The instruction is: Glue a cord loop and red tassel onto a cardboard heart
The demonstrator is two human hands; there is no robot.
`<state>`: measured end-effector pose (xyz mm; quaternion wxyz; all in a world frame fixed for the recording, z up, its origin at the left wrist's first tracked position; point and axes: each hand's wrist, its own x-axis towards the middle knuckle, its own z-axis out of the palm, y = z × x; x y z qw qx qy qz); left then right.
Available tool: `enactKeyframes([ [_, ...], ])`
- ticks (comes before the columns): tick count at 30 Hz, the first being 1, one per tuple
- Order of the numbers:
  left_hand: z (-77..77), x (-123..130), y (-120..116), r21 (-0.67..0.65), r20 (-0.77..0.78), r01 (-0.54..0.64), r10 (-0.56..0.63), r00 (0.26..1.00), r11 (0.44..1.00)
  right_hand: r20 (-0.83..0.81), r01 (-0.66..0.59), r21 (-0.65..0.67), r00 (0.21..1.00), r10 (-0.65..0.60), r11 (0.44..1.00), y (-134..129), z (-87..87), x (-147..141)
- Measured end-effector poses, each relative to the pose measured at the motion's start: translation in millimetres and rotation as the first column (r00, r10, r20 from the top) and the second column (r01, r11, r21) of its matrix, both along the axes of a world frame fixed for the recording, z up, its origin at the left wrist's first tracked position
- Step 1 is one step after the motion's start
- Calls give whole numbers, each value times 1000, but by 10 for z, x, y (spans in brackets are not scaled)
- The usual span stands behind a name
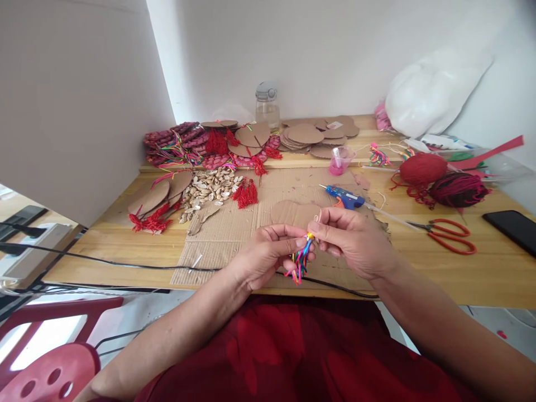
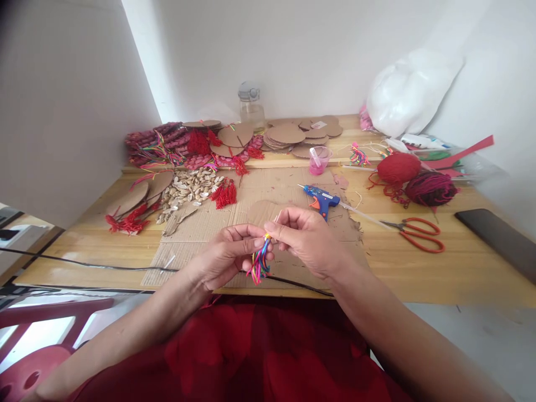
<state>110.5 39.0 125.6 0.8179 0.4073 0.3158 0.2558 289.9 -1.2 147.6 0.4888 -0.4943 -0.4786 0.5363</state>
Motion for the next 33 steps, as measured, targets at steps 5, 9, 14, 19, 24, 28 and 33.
enactKeyframes([
  [5,32,-18,-54,68,-2,-13,13,1000,998,-89,44,-69,995,-51,997,9,1,-47],
  [9,84,-6,-112,222,-53,-92,107,993,971,-64,75,0,995,-75,997,7,5,-62],
  [14,99,10,-157,559,-208,-99,255,944,823,-16,95,34,995,-95,995,5,24,-98],
  [19,60,-18,-157,682,-249,-42,286,926,730,-45,110,17,993,-110,994,15,31,-119],
  [24,56,-31,-166,561,-166,-80,207,964,824,-166,57,-165,983,-84,985,28,17,-116],
  [28,67,-7,-169,390,-104,-119,172,980,913,-225,37,-191,971,-80,981,41,-5,-111],
  [33,42,-3,-142,259,-17,-129,139,990,957,-241,32,-121,969,-61,992,24,-45,-90],
])
